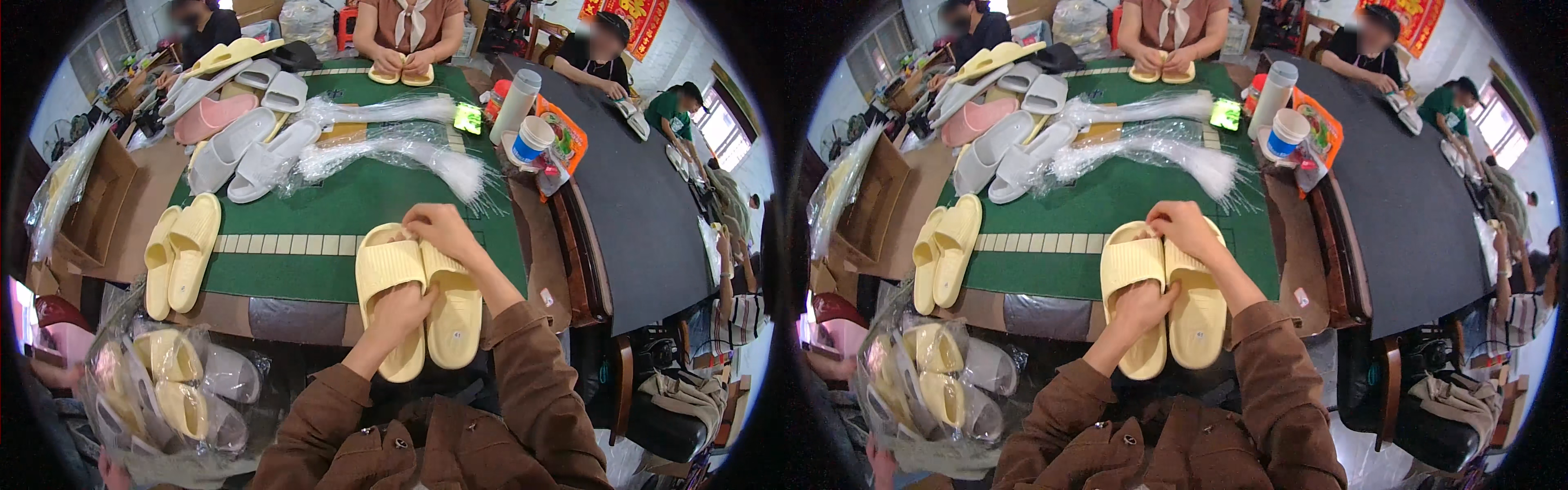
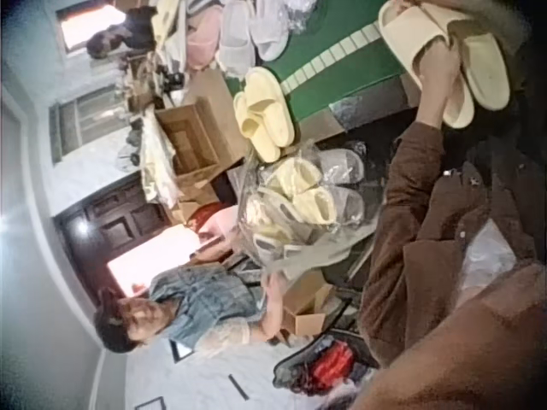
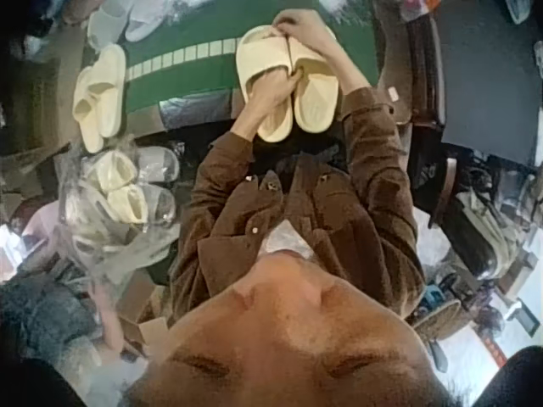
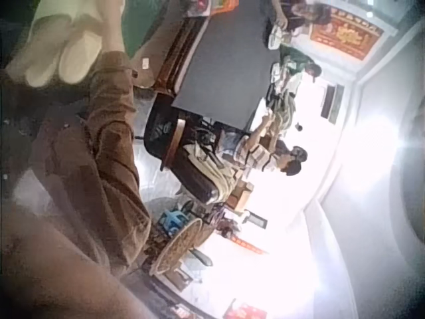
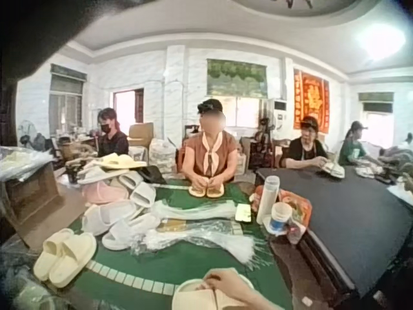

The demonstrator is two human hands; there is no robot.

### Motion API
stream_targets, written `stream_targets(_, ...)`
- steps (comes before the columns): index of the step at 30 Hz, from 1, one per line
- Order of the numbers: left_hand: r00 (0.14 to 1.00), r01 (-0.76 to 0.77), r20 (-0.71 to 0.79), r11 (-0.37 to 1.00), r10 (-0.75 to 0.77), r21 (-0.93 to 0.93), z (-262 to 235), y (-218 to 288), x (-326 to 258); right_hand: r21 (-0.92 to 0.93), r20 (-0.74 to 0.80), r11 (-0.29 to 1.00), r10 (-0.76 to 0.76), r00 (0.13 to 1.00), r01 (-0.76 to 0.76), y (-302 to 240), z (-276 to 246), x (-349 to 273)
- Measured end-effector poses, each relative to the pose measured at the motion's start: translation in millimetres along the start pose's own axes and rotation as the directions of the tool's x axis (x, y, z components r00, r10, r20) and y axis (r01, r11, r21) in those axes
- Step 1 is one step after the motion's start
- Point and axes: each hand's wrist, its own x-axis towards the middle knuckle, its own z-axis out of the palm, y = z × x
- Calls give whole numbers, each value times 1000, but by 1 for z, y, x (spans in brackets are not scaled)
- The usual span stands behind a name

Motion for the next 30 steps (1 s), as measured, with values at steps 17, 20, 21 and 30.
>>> stream_targets(17,620,-419,-659,890,425,180,-63,6,58,70,-391,979,-150,908,192,-2,11,-4)
stream_targets(20,827,-243,-520,970,212,9,-54,9,83,7,-414,982,-169,894,190,3,12,-6)
stream_targets(21,884,-192,-456,969,102,-156,-50,14,83,49,-438,985,-128,890,166,7,14,-7)
stream_targets(30,720,-378,-681,899,135,-221,-26,-3,91,-142,-400,960,-279,873,242,-2,11,-9)
